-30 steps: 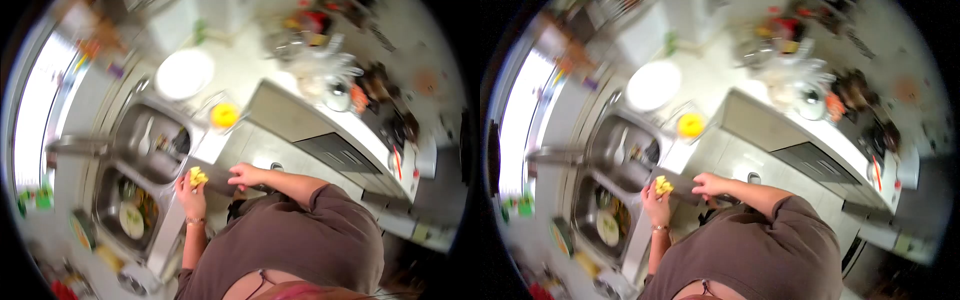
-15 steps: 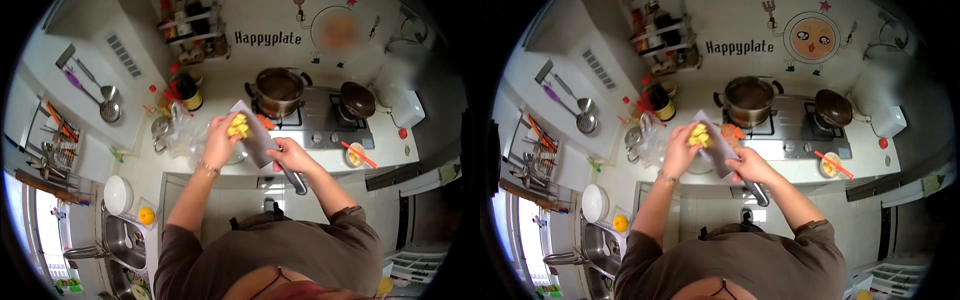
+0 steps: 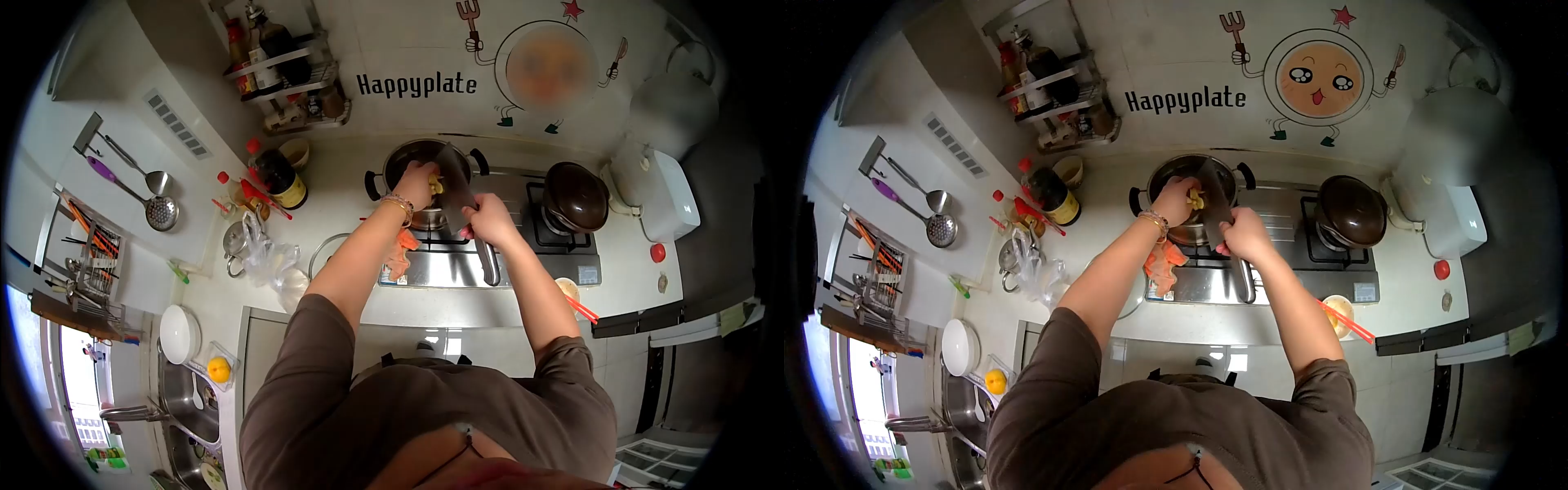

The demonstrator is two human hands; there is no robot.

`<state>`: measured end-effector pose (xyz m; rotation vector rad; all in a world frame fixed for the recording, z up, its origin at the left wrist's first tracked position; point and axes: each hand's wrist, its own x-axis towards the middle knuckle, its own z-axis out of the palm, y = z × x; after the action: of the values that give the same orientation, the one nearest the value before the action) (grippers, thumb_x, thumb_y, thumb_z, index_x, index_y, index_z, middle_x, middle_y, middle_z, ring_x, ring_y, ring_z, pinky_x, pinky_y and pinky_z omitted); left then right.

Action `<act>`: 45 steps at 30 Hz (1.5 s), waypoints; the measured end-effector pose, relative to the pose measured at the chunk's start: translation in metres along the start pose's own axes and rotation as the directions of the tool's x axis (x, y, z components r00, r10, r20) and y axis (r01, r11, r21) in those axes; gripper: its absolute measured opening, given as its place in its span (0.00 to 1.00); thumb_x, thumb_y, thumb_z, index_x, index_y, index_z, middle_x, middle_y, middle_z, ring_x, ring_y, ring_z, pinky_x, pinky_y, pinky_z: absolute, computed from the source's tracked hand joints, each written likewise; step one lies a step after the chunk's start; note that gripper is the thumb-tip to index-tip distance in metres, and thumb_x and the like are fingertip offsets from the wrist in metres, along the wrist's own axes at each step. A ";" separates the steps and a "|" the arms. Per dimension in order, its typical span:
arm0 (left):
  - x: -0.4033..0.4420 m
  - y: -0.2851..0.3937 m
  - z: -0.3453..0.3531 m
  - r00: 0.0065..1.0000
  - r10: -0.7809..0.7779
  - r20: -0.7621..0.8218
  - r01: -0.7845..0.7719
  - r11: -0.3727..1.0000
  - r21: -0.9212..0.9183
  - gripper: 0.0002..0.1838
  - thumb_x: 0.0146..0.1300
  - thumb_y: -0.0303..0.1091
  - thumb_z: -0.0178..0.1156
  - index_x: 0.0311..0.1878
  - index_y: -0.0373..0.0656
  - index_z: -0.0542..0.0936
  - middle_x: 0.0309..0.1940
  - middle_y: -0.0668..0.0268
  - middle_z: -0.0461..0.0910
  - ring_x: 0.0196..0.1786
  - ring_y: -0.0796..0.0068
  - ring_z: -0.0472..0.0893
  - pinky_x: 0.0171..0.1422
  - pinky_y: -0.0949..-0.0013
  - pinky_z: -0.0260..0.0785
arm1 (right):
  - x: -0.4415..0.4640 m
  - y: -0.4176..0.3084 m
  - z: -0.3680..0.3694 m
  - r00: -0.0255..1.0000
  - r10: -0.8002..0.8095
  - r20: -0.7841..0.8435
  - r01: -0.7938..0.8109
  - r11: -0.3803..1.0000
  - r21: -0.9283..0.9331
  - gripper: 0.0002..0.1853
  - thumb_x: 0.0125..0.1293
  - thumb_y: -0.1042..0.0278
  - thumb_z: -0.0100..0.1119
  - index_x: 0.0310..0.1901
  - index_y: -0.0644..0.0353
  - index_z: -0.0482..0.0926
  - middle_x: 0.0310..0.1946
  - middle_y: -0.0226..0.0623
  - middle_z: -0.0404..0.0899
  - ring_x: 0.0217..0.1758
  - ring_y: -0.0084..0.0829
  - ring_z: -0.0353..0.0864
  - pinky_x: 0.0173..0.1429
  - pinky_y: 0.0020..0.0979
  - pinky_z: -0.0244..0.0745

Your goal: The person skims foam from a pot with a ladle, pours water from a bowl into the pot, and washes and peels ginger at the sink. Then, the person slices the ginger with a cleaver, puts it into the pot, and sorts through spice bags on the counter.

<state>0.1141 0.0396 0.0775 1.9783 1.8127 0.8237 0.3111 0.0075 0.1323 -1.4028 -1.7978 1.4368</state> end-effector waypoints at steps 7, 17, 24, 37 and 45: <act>0.016 -0.023 -0.011 0.990 0.120 -0.077 -0.098 0.966 0.238 0.16 0.48 0.27 0.62 0.44 0.43 0.79 0.44 0.52 0.76 0.48 0.51 0.76 0.55 0.58 0.70 | 0.007 0.000 -0.021 0.996 -0.081 -0.048 0.081 0.997 -0.004 0.09 0.66 0.76 0.50 0.40 0.75 0.74 0.24 0.43 0.79 0.20 0.30 0.82 0.23 0.28 0.76; -0.008 0.019 -0.014 0.952 0.244 -0.183 -0.143 0.887 0.440 0.10 0.53 0.32 0.62 0.40 0.43 0.81 0.43 0.60 0.78 0.55 0.53 0.71 0.59 0.57 0.65 | -0.013 -0.005 -0.029 0.948 -0.211 -0.237 0.226 0.973 0.036 0.08 0.65 0.74 0.50 0.36 0.73 0.73 0.23 0.42 0.78 0.19 0.29 0.81 0.23 0.27 0.75; -0.085 0.010 -0.113 0.776 0.133 -0.617 -0.198 0.979 -0.039 0.14 0.54 0.26 0.60 0.46 0.43 0.80 0.49 0.58 0.76 0.53 0.57 0.74 0.56 0.62 0.69 | -0.045 0.021 -0.027 0.854 -0.241 -0.461 0.499 0.631 0.595 0.06 0.67 0.72 0.55 0.41 0.64 0.71 0.24 0.31 0.73 0.20 0.22 0.71 0.23 0.22 0.67; -0.564 -0.075 -0.099 0.384 -0.457 -0.802 0.616 0.774 -0.147 0.13 0.53 0.23 0.59 0.44 0.44 0.79 0.47 0.60 0.76 0.41 0.62 0.76 0.43 0.67 0.72 | -0.123 0.003 0.246 0.692 -0.444 0.570 0.206 0.877 0.433 0.14 0.63 0.81 0.56 0.49 0.63 0.70 0.27 0.33 0.75 0.17 0.20 0.70 0.20 0.21 0.65; -0.792 -0.115 -0.117 0.068 -0.716 -0.695 0.791 0.463 -0.400 0.12 0.55 0.29 0.60 0.44 0.43 0.79 0.49 0.59 0.76 0.47 0.63 0.78 0.45 0.69 0.75 | -0.164 0.003 0.534 0.593 -0.619 0.515 0.764 0.635 -0.117 0.20 0.52 0.81 0.61 0.49 0.63 0.78 0.48 0.42 0.72 0.47 0.35 0.75 0.53 0.30 0.72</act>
<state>-0.0656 -0.7389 -0.0515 0.1800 2.9387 1.3199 -0.0600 -0.3798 -0.0242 -0.3161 -2.5681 1.0575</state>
